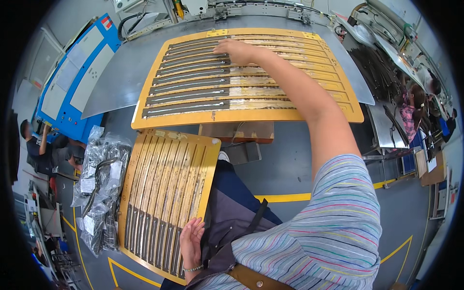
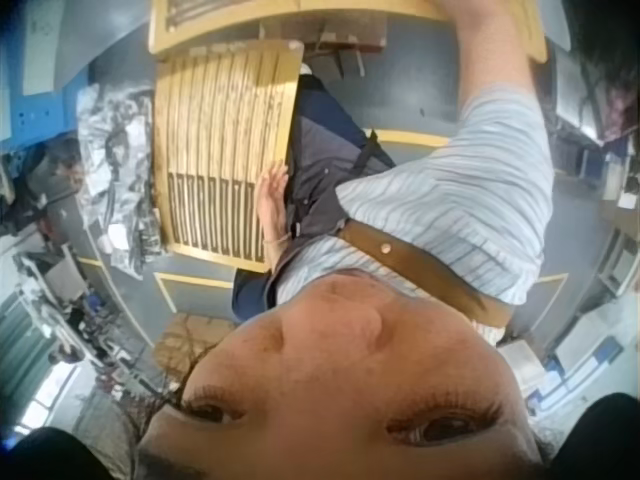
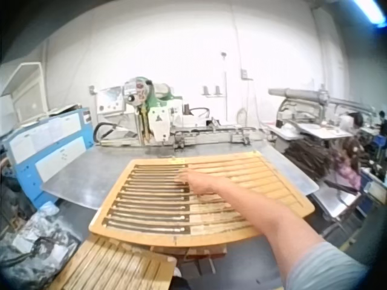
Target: Inspecting, cleaning, and organizing leather strips in a wooden jig.
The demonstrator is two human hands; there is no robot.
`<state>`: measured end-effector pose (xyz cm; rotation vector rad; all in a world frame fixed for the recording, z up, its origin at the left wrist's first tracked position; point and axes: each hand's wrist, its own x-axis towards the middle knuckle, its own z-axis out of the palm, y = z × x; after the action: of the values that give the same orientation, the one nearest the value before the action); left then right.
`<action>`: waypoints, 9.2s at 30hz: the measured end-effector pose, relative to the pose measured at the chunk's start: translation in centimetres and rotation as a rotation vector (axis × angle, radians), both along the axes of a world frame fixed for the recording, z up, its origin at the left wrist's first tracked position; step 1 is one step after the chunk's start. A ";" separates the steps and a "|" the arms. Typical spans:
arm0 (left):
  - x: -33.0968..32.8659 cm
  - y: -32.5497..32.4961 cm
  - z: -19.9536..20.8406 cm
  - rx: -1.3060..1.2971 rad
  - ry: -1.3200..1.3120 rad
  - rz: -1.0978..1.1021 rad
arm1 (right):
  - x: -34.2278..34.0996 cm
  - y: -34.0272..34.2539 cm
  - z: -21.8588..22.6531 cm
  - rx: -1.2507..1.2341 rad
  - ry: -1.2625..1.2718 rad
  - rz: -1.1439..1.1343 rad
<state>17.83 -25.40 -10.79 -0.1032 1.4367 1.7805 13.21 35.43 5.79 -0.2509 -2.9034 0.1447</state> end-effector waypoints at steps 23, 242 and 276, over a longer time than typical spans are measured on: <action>0.9 -3.5 -5.3 -0.068 -0.106 0.064 | 2.1 -3.3 -0.4 0.035 0.155 0.122; -17.7 -24.0 -11.0 -0.889 1.121 0.392 | -15.2 -66.5 -24.9 -0.593 0.058 0.714; -19.2 -21.6 -5.8 -0.707 1.355 0.134 | -16.7 -65.5 -24.7 -0.566 0.025 0.677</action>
<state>-1.34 -47.04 -16.57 0.8044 3.0032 1.2742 -3.50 -30.06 -18.94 0.6509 -2.7241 1.0604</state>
